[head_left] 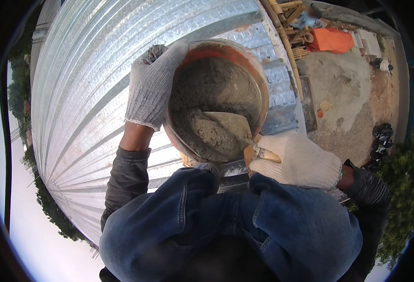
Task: The person scoops cement from a red bucket with a trowel and applies it to the seams of a corrugated metal roof. The person repeatedly scoops and spreads the cement along the roof ridges.
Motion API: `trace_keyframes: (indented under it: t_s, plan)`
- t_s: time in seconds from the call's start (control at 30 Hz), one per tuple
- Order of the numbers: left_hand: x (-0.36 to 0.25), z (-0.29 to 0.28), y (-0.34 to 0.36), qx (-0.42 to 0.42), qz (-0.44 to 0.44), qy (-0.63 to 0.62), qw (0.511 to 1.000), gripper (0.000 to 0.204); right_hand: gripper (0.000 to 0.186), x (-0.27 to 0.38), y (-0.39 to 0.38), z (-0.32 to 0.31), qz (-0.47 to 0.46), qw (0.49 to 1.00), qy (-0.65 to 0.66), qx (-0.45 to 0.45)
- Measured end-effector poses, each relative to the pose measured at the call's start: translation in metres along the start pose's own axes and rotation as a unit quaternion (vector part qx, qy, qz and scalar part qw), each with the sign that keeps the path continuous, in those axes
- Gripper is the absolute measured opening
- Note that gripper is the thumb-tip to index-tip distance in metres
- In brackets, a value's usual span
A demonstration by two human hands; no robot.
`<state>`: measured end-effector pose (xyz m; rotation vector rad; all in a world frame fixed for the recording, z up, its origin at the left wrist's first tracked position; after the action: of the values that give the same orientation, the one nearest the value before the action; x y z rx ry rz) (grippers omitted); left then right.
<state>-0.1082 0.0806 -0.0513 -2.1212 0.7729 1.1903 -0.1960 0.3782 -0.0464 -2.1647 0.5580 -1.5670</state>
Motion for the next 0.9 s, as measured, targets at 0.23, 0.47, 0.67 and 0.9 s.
trace_keyframes:
  t_s: [0.23, 0.47, 0.67, 0.9]
  plan:
    - [0.018, -0.009, 0.004, 0.003, 0.011, -0.035, 0.999, 0.036, 0.037, -0.007, 0.002, -0.014, 0.037, 0.996, 0.074, 0.023]
    - [0.018, -0.008, 0.003, -0.003, -0.011, -0.068, 0.998, 0.037, 0.036, -0.002, 0.007, -0.020, -0.022, 0.925, -0.334, -0.178]
    - [0.011, -0.006, -0.009, -0.010, -0.018, -0.070, 0.997, 0.025, 0.031, 0.015, -0.007, -0.032, 0.000, 0.941, -0.307, -0.142]
    - [-0.003, 0.006, -0.020, 0.023, 0.012, 0.033, 0.999, 0.027, 0.027, 0.005, -0.020, -0.038, 0.055, 0.968, -0.231, -0.082]
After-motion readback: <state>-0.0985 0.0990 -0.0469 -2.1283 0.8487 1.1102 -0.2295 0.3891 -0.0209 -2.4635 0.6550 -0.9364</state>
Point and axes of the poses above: each hand's wrist, its own y-axis towards the middle knuckle, its own z-axis out of the palm, x = y × z, the point moved 4 cm from there along y, towards the middle knuckle, and after that the axes turned 11 degrees about z, right-handed, at the moved point
